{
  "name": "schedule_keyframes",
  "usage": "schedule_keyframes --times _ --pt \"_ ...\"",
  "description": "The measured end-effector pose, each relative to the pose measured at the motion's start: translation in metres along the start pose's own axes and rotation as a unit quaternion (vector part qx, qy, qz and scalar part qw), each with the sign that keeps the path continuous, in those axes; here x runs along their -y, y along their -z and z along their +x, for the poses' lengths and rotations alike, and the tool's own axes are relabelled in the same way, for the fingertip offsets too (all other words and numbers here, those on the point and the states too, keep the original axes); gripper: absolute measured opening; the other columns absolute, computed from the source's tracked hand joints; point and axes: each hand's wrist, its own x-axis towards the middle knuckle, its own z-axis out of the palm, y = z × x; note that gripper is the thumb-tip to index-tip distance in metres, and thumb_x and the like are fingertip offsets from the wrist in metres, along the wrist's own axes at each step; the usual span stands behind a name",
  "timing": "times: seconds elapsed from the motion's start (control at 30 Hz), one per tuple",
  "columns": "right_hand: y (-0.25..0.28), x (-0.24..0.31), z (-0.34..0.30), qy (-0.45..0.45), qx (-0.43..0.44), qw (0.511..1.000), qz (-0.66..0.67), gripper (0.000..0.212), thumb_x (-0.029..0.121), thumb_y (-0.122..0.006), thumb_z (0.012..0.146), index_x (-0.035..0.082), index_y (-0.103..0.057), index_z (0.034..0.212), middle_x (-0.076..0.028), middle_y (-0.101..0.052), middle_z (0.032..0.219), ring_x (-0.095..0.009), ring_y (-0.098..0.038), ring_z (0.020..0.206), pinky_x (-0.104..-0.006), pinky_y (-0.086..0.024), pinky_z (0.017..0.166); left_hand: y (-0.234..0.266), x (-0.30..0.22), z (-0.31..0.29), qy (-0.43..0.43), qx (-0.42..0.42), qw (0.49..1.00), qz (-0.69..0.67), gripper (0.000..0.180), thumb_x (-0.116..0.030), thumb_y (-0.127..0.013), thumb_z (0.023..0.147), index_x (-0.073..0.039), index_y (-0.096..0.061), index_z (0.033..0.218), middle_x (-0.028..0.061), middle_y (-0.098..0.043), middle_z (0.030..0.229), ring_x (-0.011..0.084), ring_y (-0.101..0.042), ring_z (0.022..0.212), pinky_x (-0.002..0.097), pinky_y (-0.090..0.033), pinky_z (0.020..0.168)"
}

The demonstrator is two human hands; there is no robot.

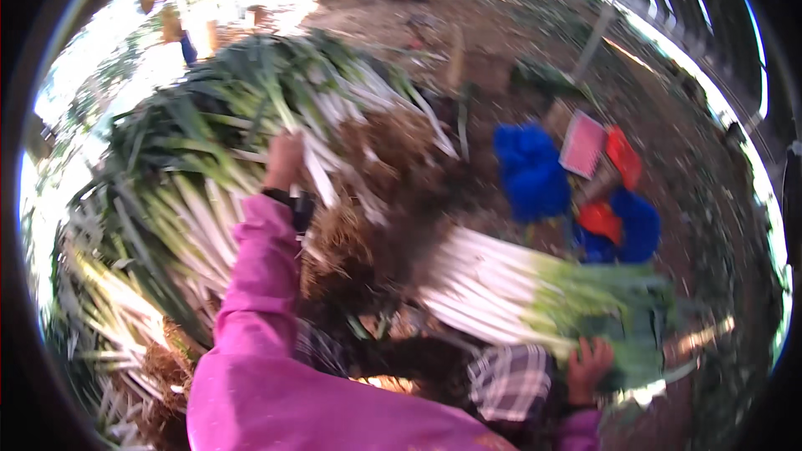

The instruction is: The person picks individual leeks from a large pile and places them onto a smaller bundle, removing loose leaves by hand. They then align the leeks in the bundle and trim the green tops using a blade.

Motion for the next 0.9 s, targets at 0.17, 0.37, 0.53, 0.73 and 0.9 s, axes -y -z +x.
schedule_keyframes --times 0.17,0.37,0.53,0.73,0.9 --pt "0.003 -0.01 -0.006 -0.013 -0.048 0.999 -0.006 0.031 0.026 -0.074 0.071 0.012 -0.069 0.098 -0.01 -0.058 0.105 -0.032 -0.053 0.105 -0.0518 -0.038 0.097 0.002 -0.249 -0.067 0.135 0.11 0.96 -0.221 0.038 -0.016 -0.055 0.096 0.006 -0.053 0.126 0.0009 -0.058 0.075 0.0071 -0.052 0.063 0.0239 -0.041 0.051" --pt "0.013 -0.004 -0.01 -0.003 -0.009 0.999 0.046 0.036 0.028 -0.074 0.073 0.011 -0.068 0.105 -0.01 -0.058 0.11 -0.032 -0.051 0.109 -0.052 -0.036 0.099 -0.032 -0.327 -0.193 -0.091 0.279 0.929 -0.225 0.063 -0.006 -0.062 0.087 -0.001 -0.035 0.143 0.0117 -0.064 0.091 0.023 -0.065 0.074 0.032 -0.053 0.064" --pt "0.023 -0.001 -0.011 0.005 0.006 0.997 0.073 0.038 0.025 -0.075 0.072 0.009 -0.068 0.106 -0.01 -0.058 0.111 -0.032 -0.05 0.11 -0.0512 -0.037 0.099 -0.111 -0.34 -0.229 -0.392 0.272 0.871 -0.118 0.051 -0.007 -0.062 0.081 0.001 -0.049 0.13 0.0091 -0.057 0.081 0.024 -0.06 0.067 0.0373 -0.05 0.059" --pt "0.019 0.005 -0.007 0.009 0.002 0.996 0.092 0.039 0.021 -0.076 0.07 0.007 -0.068 0.105 -0.009 -0.058 0.112 -0.031 -0.051 0.11 -0.0498 -0.038 0.098 -0.183 -0.302 -0.332 -0.215 0.373 0.877 -0.215 0.04 -0.011 -0.069 0.072 -0.009 -0.062 0.112 0.0156 -0.064 0.095 0.0376 -0.061 0.085 0.044 -0.049 0.073" --pt "0.024 -0.002 -0.007 0.003 0.002 0.997 0.074 0.035 0.021 -0.075 0.071 0.008 -0.068 0.103 -0.007 -0.06 0.109 -0.03 -0.052 0.108 -0.0482 -0.039 0.095 -0.182 -0.312 -0.33 -0.227 0.353 0.869 -0.261 0.038 -0.011 -0.069 0.071 -0.01 -0.063 0.109 0.0157 -0.063 0.094 0.0386 -0.06 0.083 0.0452 -0.049 0.072"
